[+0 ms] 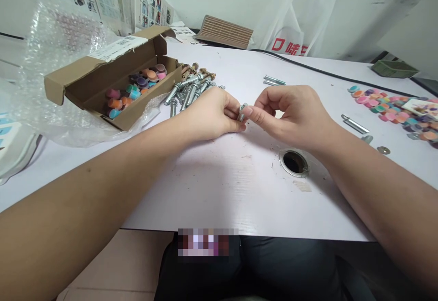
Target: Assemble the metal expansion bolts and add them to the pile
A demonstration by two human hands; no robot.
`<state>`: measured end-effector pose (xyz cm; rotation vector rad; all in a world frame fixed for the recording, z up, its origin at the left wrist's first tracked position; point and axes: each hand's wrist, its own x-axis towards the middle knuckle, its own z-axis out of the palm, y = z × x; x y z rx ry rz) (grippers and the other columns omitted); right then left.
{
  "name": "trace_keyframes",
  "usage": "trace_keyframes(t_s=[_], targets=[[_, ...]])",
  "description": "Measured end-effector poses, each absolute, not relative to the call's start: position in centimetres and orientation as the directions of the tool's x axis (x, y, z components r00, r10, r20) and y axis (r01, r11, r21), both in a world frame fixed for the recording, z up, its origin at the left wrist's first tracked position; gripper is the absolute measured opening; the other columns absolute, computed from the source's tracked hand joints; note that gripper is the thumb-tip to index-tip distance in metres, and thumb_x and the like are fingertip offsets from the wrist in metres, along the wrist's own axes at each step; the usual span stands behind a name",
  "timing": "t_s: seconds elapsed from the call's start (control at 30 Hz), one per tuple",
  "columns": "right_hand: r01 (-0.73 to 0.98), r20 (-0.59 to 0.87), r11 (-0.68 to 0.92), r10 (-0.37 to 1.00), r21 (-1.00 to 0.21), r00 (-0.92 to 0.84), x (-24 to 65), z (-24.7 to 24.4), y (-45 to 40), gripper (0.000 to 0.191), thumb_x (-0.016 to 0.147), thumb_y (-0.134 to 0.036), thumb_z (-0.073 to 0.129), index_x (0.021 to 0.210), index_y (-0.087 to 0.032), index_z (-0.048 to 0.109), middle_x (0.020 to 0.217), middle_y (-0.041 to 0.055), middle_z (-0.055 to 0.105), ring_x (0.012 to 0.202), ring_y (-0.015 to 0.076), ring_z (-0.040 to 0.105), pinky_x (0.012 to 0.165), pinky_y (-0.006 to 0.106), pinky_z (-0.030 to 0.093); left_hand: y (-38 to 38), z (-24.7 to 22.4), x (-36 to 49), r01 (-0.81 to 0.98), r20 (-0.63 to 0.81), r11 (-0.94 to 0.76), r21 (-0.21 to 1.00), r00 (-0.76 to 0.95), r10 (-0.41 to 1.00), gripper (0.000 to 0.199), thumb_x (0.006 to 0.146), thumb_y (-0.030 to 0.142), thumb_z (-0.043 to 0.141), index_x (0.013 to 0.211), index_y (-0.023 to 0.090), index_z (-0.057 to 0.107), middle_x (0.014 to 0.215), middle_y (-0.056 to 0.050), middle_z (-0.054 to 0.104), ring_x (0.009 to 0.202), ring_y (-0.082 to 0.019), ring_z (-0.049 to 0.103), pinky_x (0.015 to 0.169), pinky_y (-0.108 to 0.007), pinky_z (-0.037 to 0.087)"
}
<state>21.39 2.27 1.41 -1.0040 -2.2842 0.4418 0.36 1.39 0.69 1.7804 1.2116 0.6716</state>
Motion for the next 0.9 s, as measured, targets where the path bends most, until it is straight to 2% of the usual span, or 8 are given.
trace_keyframes(t_s=[0.07, 0.2, 0.33, 0.4, 0.57, 0.73, 0.8, 0.9], targets=[[0.557, 0.389, 0.631, 0.774, -0.54, -0.501, 21.4, 1.5, 2.1, 0.043, 0.093, -0.057, 0.076, 0.08, -0.017, 0.067, 0.064, 0.0017, 0.062, 0.056, 0.0094, 0.047, 0.057, 0.029, 0.033, 1.3, 0.7, 0.4, 0.461, -0.038, -0.161, 0.873, 0.393, 0.919, 0.01, 0.08, 0.024, 0.08, 0.084, 0.015, 0.08, 0.065, 0.002, 0.06, 0.058, -0.009, 0.04, 0.059, -0.03, 0.033], [0.516, 0.324, 0.639, 0.753, -0.571, -0.573, 21.2, 1.5, 1.6, 0.039, 0.1, -0.049, 0.067, 0.121, -0.018, 0.072, 0.065, -0.0002, 0.064, 0.054, 0.0108, 0.048, 0.057, 0.03, 0.037, 1.3, 0.9, 0.4, 0.502, -0.054, -0.147, 0.852, 0.363, 0.93, 0.011, 0.078, 0.025, 0.082, 0.078, 0.015, 0.077, 0.064, 0.002, 0.061, 0.057, -0.009, 0.04, 0.058, -0.029, 0.033], [0.527, 0.436, 0.676, 0.736, -0.515, -0.518, 21.3, 1.7, 1.5, 0.05, 0.102, -0.056, 0.063, 0.07, -0.018, 0.066, 0.055, 0.0012, 0.052, 0.052, 0.0091, 0.041, 0.056, 0.031, 0.032, 1.3, 0.8, 0.3, 0.467, -0.029, -0.169, 0.868, 0.386, 0.922, 0.009, 0.076, 0.021, 0.082, 0.081, 0.014, 0.079, 0.071, 0.0, 0.07, 0.064, -0.011, 0.053, 0.062, -0.027, 0.04], [0.578, 0.474, 0.641, 0.765, -0.504, -0.435, 21.6, 1.9, 1.6, 0.054, 0.102, -0.054, 0.063, 0.062, -0.018, 0.057, 0.053, 0.0013, 0.049, 0.052, 0.0087, 0.039, 0.057, 0.031, 0.031, 1.4, 0.6, 0.3, 0.447, -0.029, -0.164, 0.879, 0.392, 0.919, 0.011, 0.077, 0.021, 0.082, 0.086, 0.015, 0.081, 0.075, -0.002, 0.074, 0.065, -0.012, 0.057, 0.06, -0.026, 0.04], [0.594, 0.441, 0.568, 0.821, -0.57, -0.362, 22.2, 1.7, 2.2, 0.027, 0.099, -0.045, 0.068, 0.095, -0.019, 0.072, 0.063, 0.0006, 0.064, 0.054, 0.014, 0.057, 0.059, 0.032, 0.039, 1.6, 0.3, 0.3, 0.422, -0.045, -0.128, 0.897, 0.376, 0.925, 0.016, 0.077, 0.019, 0.083, 0.092, 0.015, 0.083, 0.078, -0.003, 0.077, 0.067, -0.013, 0.061, 0.06, -0.026, 0.043], [0.674, 0.443, 0.541, 0.831, -0.504, -0.336, 22.6, 1.9, 2.9, 0.031, 0.101, -0.043, 0.064, 0.117, -0.019, 0.075, 0.066, 0.0023, 0.067, 0.059, 0.0163, 0.061, 0.067, 0.035, 0.045, 1.5, 0.3, 0.4, 0.401, -0.024, -0.137, 0.906, 0.372, 0.928, 0.009, 0.078, 0.015, 0.084, 0.087, 0.016, 0.082, 0.076, -0.002, 0.076, 0.073, -0.014, 0.066, 0.07, -0.028, 0.052], [0.764, 0.453, 0.462, 0.856, -0.451, -0.25, 23.1, 2.1, 3.8, 0.031, 0.101, -0.037, 0.064, 0.123, -0.017, 0.074, 0.079, 0.0063, 0.073, 0.071, 0.0183, 0.067, 0.077, 0.037, 0.051, 1.4, 0.3, 0.4, 0.404, -0.022, -0.138, 0.904, 0.365, 0.931, 0.007, 0.079, 0.016, 0.084, 0.086, 0.016, 0.082, 0.08, -0.003, 0.078, 0.077, -0.015, 0.069, 0.074, -0.029, 0.055], [0.917, 0.359, 0.247, 0.925, -0.312, -0.127, 24.3, 1.9, 5.7, 0.054, 0.1, -0.036, 0.066, 0.149, -0.014, 0.061, 0.129, 0.0181, 0.07, 0.118, 0.0298, 0.069, 0.106, 0.047, 0.052, 1.4, 0.6, 0.3, 0.398, -0.021, -0.125, 0.909, 0.342, 0.939, 0.009, 0.08, 0.018, 0.085, 0.088, 0.017, 0.082, 0.083, -0.004, 0.079, 0.08, -0.017, 0.071, 0.077, -0.031, 0.059]])
